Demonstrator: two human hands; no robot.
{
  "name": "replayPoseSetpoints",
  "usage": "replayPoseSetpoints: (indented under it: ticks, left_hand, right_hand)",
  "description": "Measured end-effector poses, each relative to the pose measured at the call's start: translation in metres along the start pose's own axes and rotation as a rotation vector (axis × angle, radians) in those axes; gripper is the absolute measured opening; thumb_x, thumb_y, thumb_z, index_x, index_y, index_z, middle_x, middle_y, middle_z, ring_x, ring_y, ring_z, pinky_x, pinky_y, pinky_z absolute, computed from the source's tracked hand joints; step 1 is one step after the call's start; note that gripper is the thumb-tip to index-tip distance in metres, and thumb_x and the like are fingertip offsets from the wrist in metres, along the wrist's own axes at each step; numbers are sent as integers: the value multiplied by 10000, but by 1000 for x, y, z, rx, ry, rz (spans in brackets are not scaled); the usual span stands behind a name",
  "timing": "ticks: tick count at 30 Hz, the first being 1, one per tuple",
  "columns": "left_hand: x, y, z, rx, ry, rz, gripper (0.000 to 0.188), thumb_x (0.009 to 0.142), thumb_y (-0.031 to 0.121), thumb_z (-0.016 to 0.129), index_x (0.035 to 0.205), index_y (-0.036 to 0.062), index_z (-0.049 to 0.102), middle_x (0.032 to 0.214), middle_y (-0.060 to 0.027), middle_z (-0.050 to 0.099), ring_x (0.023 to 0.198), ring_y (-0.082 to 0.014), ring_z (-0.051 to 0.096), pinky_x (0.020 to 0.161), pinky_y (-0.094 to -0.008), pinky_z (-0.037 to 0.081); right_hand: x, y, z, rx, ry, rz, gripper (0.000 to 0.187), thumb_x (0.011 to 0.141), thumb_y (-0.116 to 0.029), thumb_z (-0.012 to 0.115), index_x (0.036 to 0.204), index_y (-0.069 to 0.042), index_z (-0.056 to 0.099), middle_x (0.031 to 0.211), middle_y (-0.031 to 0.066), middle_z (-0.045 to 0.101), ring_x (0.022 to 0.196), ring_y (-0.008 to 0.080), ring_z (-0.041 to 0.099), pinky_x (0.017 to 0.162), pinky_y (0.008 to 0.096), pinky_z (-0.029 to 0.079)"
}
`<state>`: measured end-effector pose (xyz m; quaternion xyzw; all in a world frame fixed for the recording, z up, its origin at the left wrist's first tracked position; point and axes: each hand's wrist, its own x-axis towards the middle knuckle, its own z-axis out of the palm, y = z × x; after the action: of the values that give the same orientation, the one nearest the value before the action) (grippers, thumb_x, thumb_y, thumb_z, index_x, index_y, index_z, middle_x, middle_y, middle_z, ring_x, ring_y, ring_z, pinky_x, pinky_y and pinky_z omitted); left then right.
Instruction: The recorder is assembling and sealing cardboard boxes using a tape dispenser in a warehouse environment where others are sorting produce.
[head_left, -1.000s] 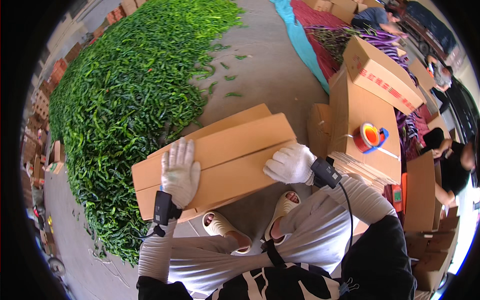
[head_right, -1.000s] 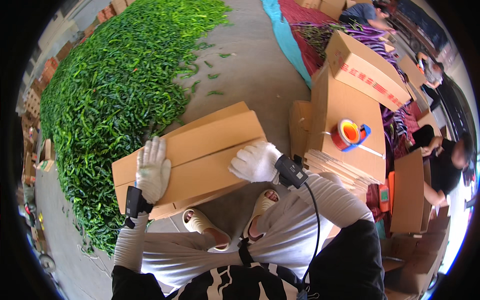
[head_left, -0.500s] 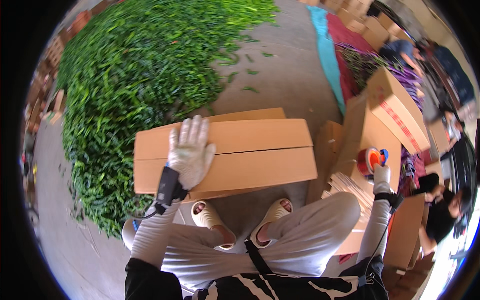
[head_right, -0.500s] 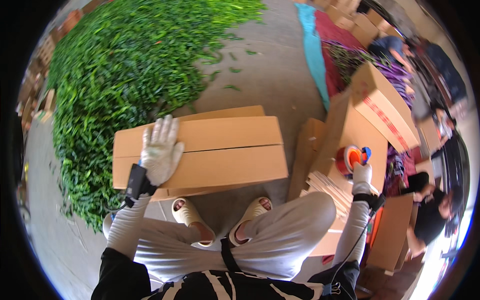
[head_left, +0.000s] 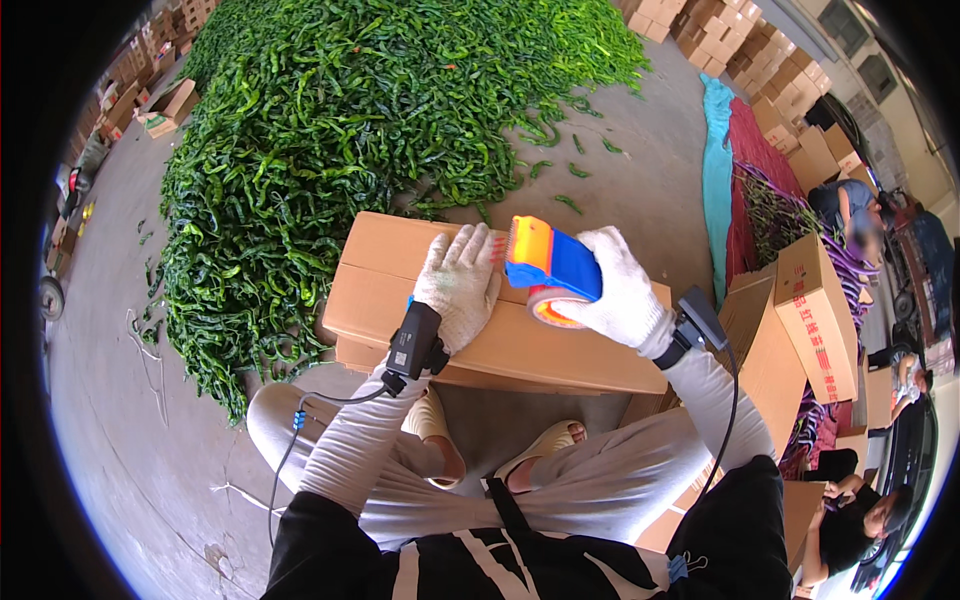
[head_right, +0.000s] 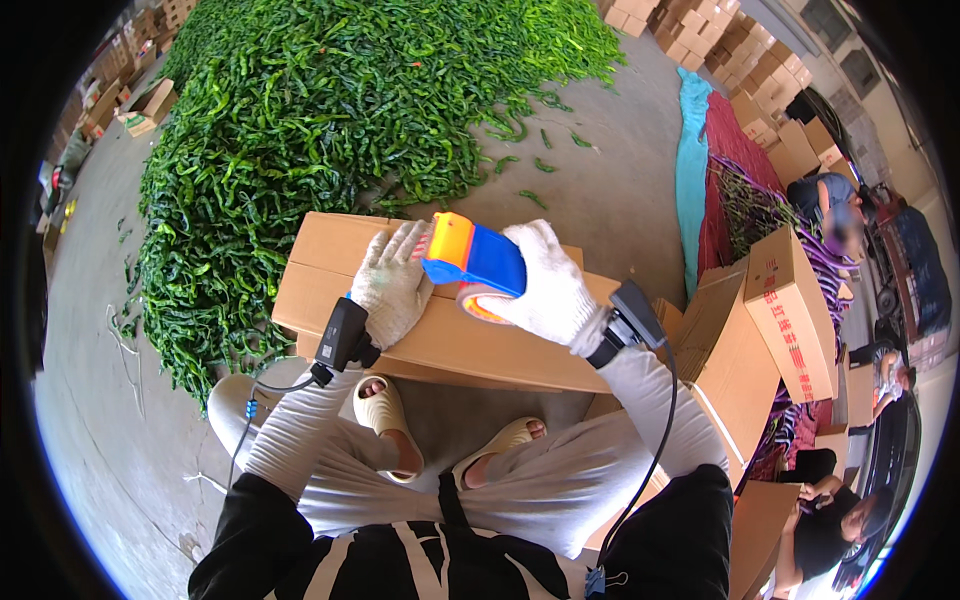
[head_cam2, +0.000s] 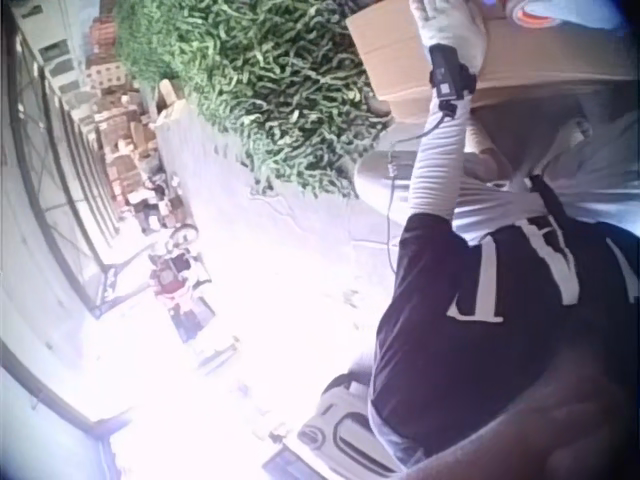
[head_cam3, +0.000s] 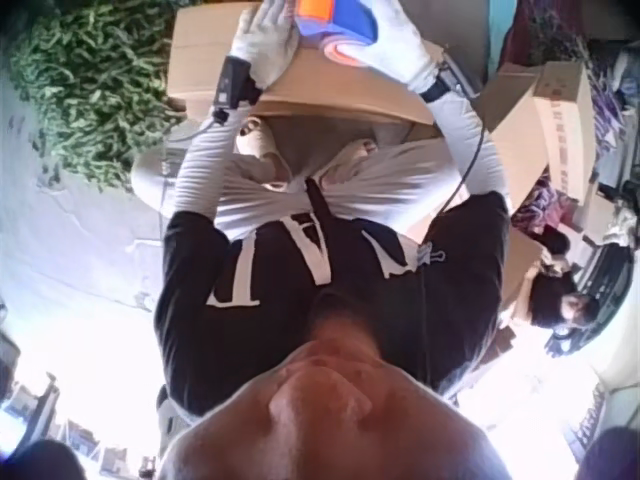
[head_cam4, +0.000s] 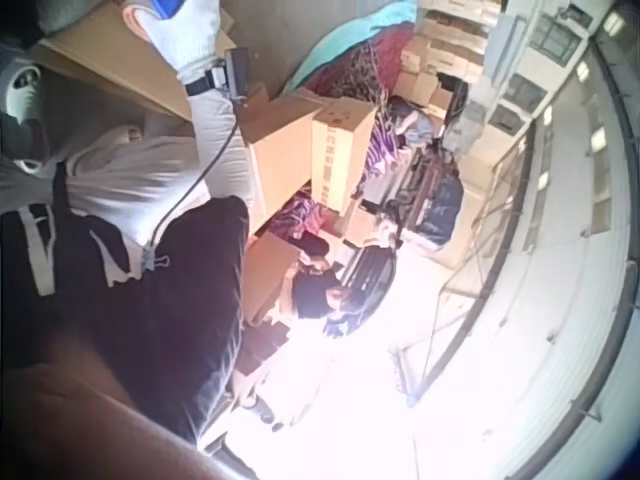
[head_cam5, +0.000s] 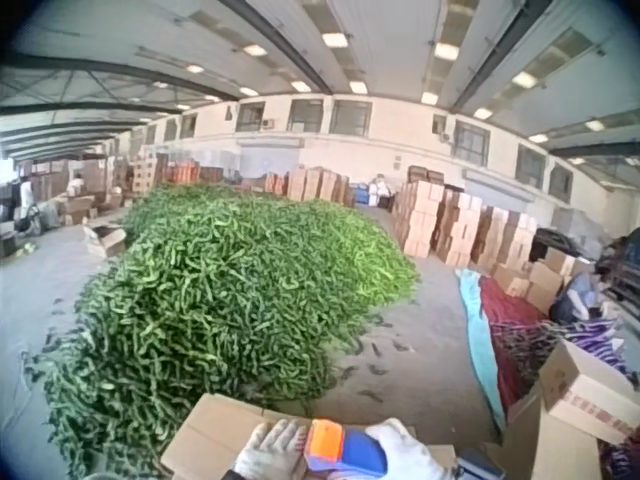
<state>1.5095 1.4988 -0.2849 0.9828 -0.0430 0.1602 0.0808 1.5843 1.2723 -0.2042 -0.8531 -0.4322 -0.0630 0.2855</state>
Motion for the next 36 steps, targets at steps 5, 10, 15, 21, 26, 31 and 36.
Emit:
replayPoseSetpoints:
  ticks: [5, 10, 15, 21, 26, 31, 36]
  left_hand:
    - [-29, 16, 18, -1488, 99, -369, 529, 1036, 260, 469, 1484, -11, 395, 1491, -144, 476, 1384, -249, 442, 1180, -416, 299]
    - [-20, 76, -30, -2030, 389, -351, 535, 1090, 323, 346, 1486, -33, 395, 1492, -146, 467, 1389, -225, 421, 1185, -351, 278]
    - [-6, 85, -31, -2078, 421, -529, 542, 1075, 384, 398, 1429, -20, 468, 1384, -129, 548, 1253, -202, 533, 1064, -337, 406]
    - [15, 71, -20, -2412, 566, -812, 248, 1021, 237, 535, 1125, 44, 648, 1043, -58, 681, 930, -156, 646, 808, -311, 515]
    - [17, 38, -30, -2367, 534, -900, 233, 1021, 204, 536, 1115, 20, 644, 1028, -74, 683, 920, -176, 660, 798, -312, 534]
    - [-11, -88, -52, -2170, 817, -730, 266, 1024, 237, 541, 1157, 9, 571, 1116, -134, 682, 1030, -263, 674, 972, -423, 532]
    - [-65, -227, -63, -1845, 699, -1018, 306, 1024, 252, 520, 1193, 5, 583, 1185, -165, 689, 1066, -292, 672, 971, -463, 520]
  right_hand:
    - [-6, -11, 5, -10, -34, 36, 806, 663, -449, 900, 1221, -38, 488, 1061, 211, 619, 979, 405, 649, 829, 453, 543]
    - [-14, 0, 6, 12, -15, 111, 817, 644, -343, 926, 1253, -42, 472, 1091, 225, 633, 994, 402, 657, 852, 445, 536]
    - [-12, -5, 14, -79, 53, -42, 817, 661, -404, 910, 1232, -8, 481, 1064, 218, 639, 942, 395, 664, 803, 444, 548]
    - [-8, -21, 15, -196, 52, -60, 757, 689, -367, 880, 1224, 0, 491, 1046, 220, 634, 936, 398, 657, 797, 454, 542]
    - [10, -39, 1, -195, -48, -74, 704, 721, -345, 858, 1223, -12, 494, 1040, 228, 641, 934, 411, 657, 796, 468, 542]
    - [30, -61, -21, -124, -229, -7, 631, 776, -358, 818, 1211, -27, 502, 1018, 234, 660, 955, 426, 662, 801, 486, 542]
    - [40, -56, -13, -38, -353, 28, 549, 792, -356, 797, 1162, -55, 526, 1007, 228, 658, 949, 438, 650, 803, 481, 536]
